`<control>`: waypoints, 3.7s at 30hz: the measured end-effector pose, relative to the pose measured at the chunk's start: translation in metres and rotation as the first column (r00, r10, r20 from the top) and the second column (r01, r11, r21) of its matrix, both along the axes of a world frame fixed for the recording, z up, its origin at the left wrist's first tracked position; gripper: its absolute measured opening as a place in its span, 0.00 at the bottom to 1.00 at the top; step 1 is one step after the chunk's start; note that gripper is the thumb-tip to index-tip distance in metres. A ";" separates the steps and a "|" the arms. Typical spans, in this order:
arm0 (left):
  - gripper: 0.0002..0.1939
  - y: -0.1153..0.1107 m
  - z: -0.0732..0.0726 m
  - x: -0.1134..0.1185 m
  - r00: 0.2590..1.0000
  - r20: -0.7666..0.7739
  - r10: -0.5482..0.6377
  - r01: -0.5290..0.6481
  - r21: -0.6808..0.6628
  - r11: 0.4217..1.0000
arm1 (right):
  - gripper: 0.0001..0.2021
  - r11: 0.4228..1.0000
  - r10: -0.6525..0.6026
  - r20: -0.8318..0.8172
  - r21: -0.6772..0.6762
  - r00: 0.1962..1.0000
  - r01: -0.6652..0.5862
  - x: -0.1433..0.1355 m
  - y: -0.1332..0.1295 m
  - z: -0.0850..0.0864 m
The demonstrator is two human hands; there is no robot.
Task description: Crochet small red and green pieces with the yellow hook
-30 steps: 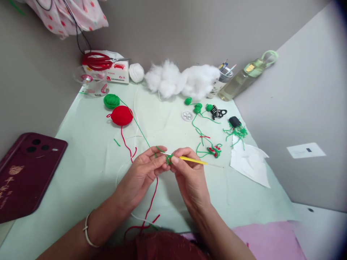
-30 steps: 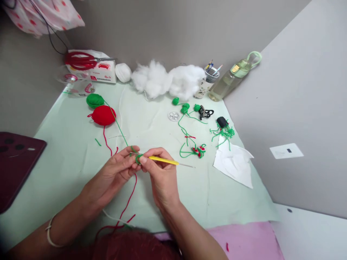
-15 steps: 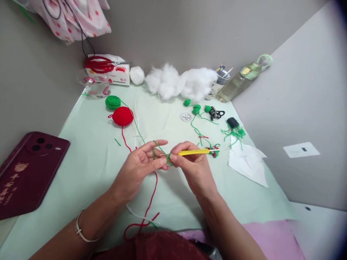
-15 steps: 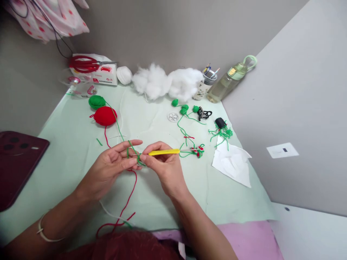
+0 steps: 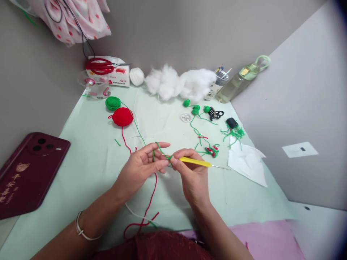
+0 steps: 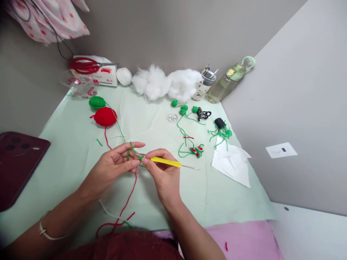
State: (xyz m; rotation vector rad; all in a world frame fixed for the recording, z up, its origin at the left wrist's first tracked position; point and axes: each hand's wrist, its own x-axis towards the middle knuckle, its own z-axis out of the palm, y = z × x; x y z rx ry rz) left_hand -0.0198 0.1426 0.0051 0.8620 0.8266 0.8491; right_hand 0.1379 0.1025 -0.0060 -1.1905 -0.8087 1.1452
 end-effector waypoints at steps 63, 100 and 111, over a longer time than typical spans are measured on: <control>0.20 -0.118 0.054 -0.010 0.994 0.107 -0.028 0.001 0.243 0.970 | 0.06 0.887 0.091 0.095 0.444 0.991 -0.125 -0.007 -0.102 0.049; 0.28 -0.056 0.043 -0.027 0.954 0.287 0.086 -0.087 -0.009 0.996 | 0.19 0.627 -0.469 0.634 0.729 0.614 -0.274 -0.031 -0.035 0.037; 0.15 -0.009 0.042 -0.038 0.948 0.315 0.051 -0.020 -0.100 0.995 | 0.08 0.905 0.014 0.139 0.418 0.990 -0.072 -0.034 -0.004 0.050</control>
